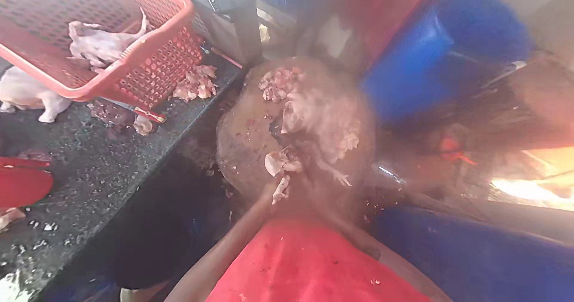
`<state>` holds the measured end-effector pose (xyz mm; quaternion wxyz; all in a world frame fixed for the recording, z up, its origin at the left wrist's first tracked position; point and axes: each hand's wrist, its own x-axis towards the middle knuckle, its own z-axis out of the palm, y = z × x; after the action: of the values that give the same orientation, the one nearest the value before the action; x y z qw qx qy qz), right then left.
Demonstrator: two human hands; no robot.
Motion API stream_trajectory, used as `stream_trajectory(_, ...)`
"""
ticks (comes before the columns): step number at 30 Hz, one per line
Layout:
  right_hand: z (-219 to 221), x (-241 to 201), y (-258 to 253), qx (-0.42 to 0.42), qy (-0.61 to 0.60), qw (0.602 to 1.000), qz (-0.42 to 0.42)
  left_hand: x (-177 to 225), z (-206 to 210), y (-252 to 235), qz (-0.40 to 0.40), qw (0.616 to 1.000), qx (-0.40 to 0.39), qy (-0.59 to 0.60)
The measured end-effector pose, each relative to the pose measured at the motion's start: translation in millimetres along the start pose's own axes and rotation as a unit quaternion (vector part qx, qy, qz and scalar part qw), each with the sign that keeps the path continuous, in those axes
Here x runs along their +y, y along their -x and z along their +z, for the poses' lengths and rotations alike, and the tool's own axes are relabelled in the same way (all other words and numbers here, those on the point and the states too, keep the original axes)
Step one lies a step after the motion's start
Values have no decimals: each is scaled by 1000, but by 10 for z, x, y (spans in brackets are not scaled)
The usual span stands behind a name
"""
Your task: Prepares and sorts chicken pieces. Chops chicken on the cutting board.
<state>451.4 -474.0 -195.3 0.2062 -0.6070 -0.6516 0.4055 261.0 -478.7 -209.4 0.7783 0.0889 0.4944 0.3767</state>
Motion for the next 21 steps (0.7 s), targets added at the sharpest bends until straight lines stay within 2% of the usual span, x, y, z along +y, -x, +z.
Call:
stream_trajectory(1,19,143,-2,-95,24,990,105,-27,-79,8,-12,999,-2,-34)
stream_trajectory(2,6,216,-7,-132,35,980,145,-35,-186,25,-27,996,3,-84)
stream_trajectory(3,-66,179,-2,-137,35,980,137,-33,-300,43,-37,990,17,-133)
stream_trajectory(4,-158,64,49,-124,12,986,107,-54,-433,70,-40,984,31,-172)
stream_trajectory(6,-342,-179,55,-67,-66,996,-6,-59,-578,46,-30,974,62,-217)
stream_trajectory(8,-335,-341,36,-9,-152,984,-91,-58,-621,66,-33,971,65,-229)
stream_trajectory(10,-138,-260,25,36,-141,984,-105,-13,-623,115,-39,967,60,-246)
stream_trajectory(11,-56,-126,33,8,-93,994,-61,11,-619,148,-38,963,57,-260)
stream_trajectory(12,-33,-4,24,-57,-45,997,15,40,-621,186,-34,959,50,-276)
stream_trajectory(13,-30,121,11,-132,-23,986,100,59,-630,250,-27,956,46,-290)
stream_trajectory(14,-27,270,14,-161,-15,976,144,91,-639,343,-20,953,41,-300)
stream_trajectory(17,-182,376,37,-125,-13,977,175,166,-632,640,9,954,36,-298)
stream_trajectory(19,-377,208,-64,-80,-23,988,129,182,-564,650,24,967,23,-253)
stream_trajectory(21,-615,-204,-203,-24,-82,996,6,163,-435,478,31,984,15,-173)
